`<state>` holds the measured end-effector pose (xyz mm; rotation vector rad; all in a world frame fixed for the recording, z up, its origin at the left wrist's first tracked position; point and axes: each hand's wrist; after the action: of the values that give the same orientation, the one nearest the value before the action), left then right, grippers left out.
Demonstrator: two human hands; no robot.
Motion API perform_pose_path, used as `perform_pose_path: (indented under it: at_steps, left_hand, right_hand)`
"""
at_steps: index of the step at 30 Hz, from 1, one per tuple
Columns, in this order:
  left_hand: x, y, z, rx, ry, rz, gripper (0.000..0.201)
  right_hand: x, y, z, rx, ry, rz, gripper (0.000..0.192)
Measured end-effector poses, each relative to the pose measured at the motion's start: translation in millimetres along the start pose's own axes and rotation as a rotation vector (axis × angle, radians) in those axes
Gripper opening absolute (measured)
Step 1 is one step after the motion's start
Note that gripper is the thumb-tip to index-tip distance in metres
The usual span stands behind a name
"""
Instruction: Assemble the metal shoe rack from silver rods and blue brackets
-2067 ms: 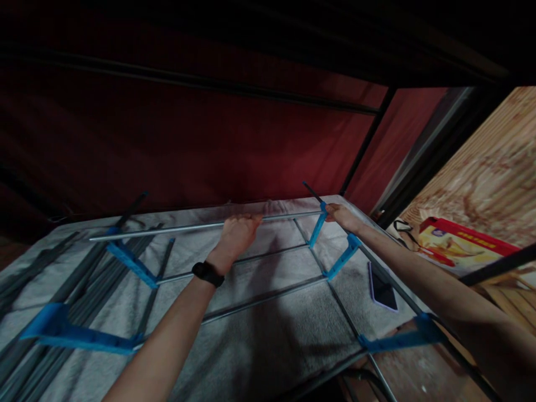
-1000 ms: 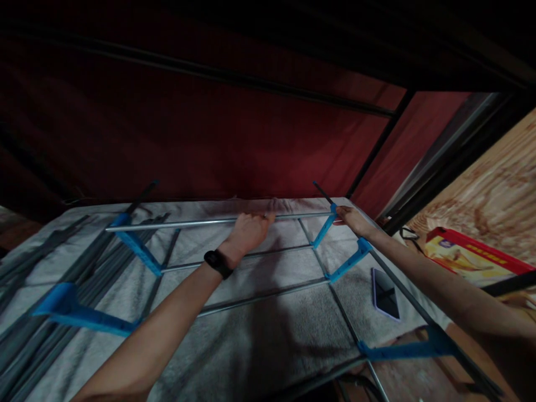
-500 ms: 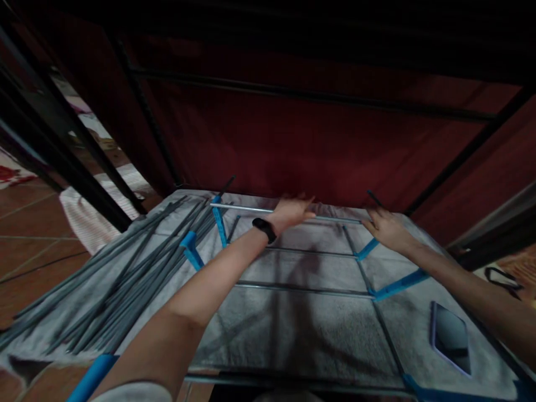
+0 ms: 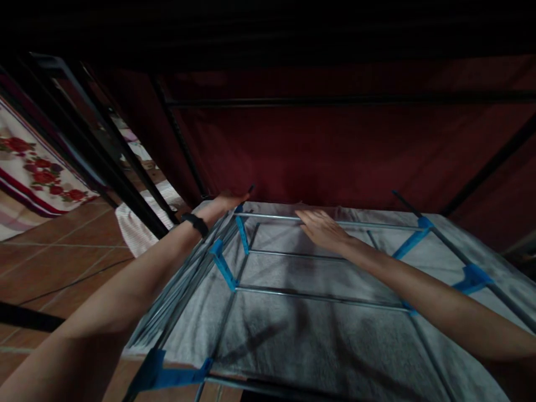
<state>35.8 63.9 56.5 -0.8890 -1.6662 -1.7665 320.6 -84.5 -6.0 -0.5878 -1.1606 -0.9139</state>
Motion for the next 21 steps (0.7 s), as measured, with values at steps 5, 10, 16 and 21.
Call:
perform_pose_path:
  at_steps: [5, 10, 16, 21]
  left_hand:
    - [-19.8, -26, -8, 0.295, -0.346, -0.582, 0.029]
    - [-27.5, -29, -3, 0.445, -0.384, -0.609, 0.021]
    - [-33.4, -44, 6, 0.37, -0.317, -0.613, 0.023]
    - [-34.3, -49, 8, 0.323, -0.335, -0.582, 0.03]
  right_hand:
    - [-4, -20, 36, -0.006, -0.082, 0.03, 0.047]
    - [-4, -36, 71, -0.011, -0.111, 0.115, 0.05]
    - [-17, -48, 99, 0.043, -0.121, 0.166, 0.043]
    - [-21, -51, 97, 0.11, -0.143, 0.111, 0.042]
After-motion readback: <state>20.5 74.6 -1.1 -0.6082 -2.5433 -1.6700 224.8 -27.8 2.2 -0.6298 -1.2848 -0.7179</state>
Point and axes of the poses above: each hand's wrist, its own z-axis towards the middle knuckle, its own x-axis out of the back of the hand, y = z × x, and after that the axes turned 8 degrees about x, right-handed
